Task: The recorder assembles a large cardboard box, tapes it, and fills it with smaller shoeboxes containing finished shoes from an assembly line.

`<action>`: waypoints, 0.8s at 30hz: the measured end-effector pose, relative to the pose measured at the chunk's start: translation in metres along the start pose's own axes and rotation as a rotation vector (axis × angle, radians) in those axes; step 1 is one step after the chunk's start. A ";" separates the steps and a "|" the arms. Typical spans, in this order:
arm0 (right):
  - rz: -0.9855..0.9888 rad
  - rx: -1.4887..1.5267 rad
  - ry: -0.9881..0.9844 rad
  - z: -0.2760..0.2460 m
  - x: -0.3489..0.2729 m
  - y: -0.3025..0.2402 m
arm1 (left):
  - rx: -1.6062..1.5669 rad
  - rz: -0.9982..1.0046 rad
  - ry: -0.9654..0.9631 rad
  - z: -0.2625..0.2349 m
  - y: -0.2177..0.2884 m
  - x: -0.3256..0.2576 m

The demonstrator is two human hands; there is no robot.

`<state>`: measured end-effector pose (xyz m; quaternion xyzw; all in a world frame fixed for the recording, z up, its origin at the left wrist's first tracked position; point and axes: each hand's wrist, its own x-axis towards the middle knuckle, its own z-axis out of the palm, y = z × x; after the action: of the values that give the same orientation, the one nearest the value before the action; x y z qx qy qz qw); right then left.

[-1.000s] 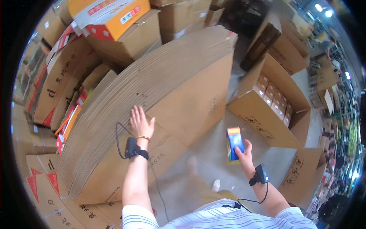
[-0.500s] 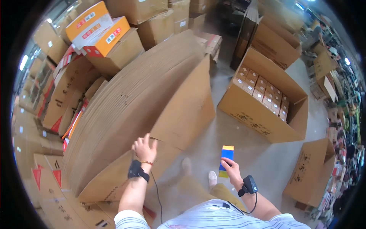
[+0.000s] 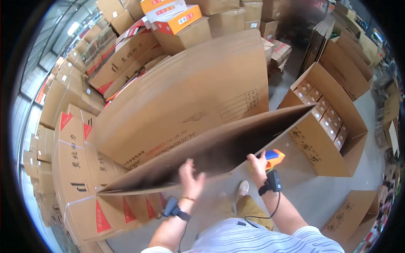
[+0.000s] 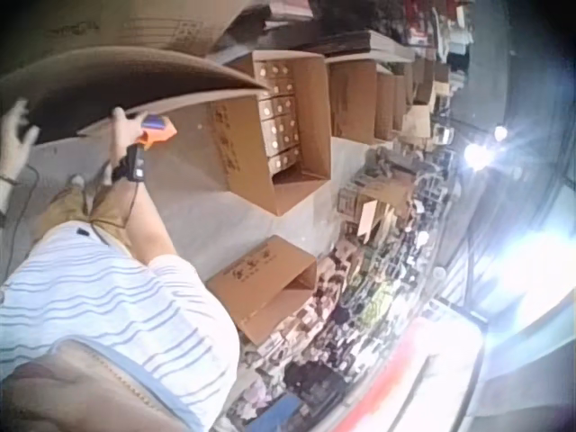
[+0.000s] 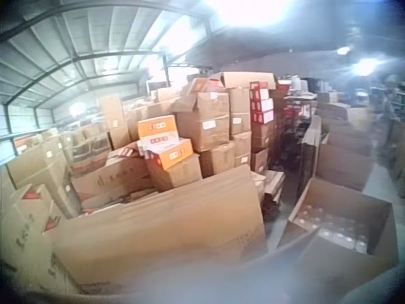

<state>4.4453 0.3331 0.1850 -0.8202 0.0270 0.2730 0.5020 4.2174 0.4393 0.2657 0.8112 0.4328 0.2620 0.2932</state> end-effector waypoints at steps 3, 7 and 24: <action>0.023 0.132 -0.079 -0.048 -0.015 0.052 | 0.718 -0.355 0.147 -0.072 -0.037 -0.025; 0.065 0.092 -0.120 -0.111 -0.080 0.087 | 0.888 -0.596 -0.013 -0.146 -0.098 -0.086; -0.052 0.180 -0.090 -0.314 -0.142 0.241 | 0.871 0.150 -0.437 -0.166 -0.144 -0.146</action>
<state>4.3804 -0.0821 0.1661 -0.7590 0.0075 0.2927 0.5816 3.9547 0.4213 0.2537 0.9234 0.3708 -0.0991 -0.0093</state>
